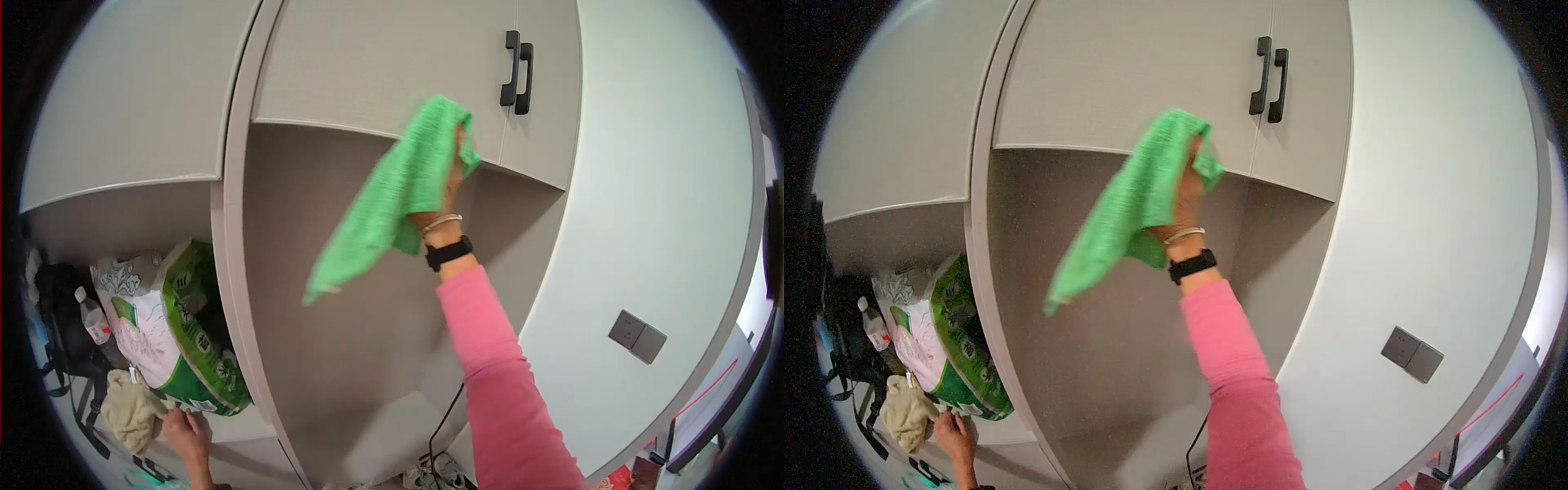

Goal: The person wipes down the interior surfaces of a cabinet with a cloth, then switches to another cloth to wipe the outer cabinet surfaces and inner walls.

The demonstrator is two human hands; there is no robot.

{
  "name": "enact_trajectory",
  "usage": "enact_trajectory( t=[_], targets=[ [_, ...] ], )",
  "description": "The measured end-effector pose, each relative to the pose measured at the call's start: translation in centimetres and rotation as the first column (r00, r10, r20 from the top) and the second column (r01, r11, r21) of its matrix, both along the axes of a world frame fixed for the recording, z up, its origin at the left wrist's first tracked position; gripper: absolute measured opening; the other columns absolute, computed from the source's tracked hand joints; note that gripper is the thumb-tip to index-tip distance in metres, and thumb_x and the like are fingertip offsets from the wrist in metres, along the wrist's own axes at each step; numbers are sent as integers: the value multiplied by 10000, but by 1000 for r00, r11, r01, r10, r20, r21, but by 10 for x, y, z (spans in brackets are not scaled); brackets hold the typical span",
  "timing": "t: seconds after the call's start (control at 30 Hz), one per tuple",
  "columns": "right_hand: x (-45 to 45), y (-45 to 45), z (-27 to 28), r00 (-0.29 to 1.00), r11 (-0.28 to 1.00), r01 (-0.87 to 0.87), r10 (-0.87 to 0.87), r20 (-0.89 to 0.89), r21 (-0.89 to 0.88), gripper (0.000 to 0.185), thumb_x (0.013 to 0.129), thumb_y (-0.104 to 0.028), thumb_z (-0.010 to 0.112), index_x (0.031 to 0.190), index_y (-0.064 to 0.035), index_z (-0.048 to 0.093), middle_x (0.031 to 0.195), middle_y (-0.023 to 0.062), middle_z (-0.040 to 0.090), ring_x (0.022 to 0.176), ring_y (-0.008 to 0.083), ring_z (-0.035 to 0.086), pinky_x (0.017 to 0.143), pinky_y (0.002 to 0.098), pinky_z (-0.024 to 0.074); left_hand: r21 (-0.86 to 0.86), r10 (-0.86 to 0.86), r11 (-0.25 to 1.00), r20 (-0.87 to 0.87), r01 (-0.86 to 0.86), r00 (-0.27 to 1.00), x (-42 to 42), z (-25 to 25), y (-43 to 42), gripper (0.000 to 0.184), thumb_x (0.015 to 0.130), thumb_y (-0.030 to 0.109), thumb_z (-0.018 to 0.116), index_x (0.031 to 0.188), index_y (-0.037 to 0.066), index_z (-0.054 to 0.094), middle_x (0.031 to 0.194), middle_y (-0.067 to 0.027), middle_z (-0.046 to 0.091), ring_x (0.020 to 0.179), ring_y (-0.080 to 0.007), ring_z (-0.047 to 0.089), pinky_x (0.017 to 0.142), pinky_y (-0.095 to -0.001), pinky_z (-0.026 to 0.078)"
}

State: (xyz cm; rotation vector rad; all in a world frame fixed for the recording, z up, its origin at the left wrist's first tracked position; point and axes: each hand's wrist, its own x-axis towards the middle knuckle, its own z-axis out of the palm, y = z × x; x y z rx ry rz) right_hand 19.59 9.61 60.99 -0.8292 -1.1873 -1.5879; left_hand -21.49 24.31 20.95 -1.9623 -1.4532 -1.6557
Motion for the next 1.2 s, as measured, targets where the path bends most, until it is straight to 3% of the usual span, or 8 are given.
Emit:
enact_trajectory(
  t=[0.17,0.4,0.43,0.47,0.53,0.63,0.8,1.2],
  targets=[
    [106,-33,-41,274,434,-899,655,-704,53,534,898,-300,469,1334,-22,333,1315,140,406,1180,271,424,969,376,386,-245,-80,965,47,89,996,-10,1,6,162,796,125,542,766,-23,483,733,-177,506,708,-364,483,622,-432,368],
    [180,-67,-38,-114,-273,-934,839,-533,-230,464,956,-317,374,1346,-70,321,1279,68,442,1122,191,465,956,323,412,-221,-338,864,411,453,846,59,76,-107,425,878,180,528,1215,-49,407,1011,-154,534,902,-237,526,791,-349,421],
    [195,-74,-32,-41,-248,-895,873,-486,-370,455,965,-319,361,1347,-77,319,1274,57,447,1113,180,471,954,316,415,-185,-330,895,336,406,882,70,87,-124,347,899,210,511,1162,-15,488,992,-158,558,868,-238,535,758,-341,436],
    [210,-78,-23,555,436,-823,755,-350,-365,457,963,-317,363,1352,-80,317,1285,61,446,1117,193,469,957,328,410,-92,-378,898,339,430,862,81,89,-128,348,900,191,518,1175,-19,477,974,-139,539,846,-220,498,757,-319,417],
    [236,-96,-6,928,909,-334,271,-256,-250,460,961,-314,365,1356,-83,315,1295,64,444,1121,205,467,959,339,405,81,-413,910,285,408,865,110,105,-137,353,904,178,509,1193,-20,465,990,-134,544,858,-219,501,763,-324,421],
    [220,-167,57,173,296,-955,614,-770,22,482,935,-327,420,1346,-85,349,1314,90,441,1162,239,441,993,372,355,360,-446,859,183,363,876,156,139,-149,341,909,83,476,1231,-23,439,1017,-117,556,849,-209,528,765,-322,425],
    [273,-220,167,757,728,-66,-409,-509,-683,479,874,-340,487,1281,-90,444,1293,115,461,1195,262,417,1018,383,311,293,-339,925,341,244,877,186,140,-112,695,774,76,586,1359,-50,231,1381,-181,298,1276,-262,291,1044,-358,217],
    [229,-166,189,516,348,838,-755,404,-420,507,802,-351,541,1226,-78,491,1256,134,487,1189,283,416,1016,407,312,345,-366,916,507,205,780,171,72,-30,462,928,18,356,1380,12,261,1390,-128,330,1213,-194,381,987,-318,339]
  ],
)
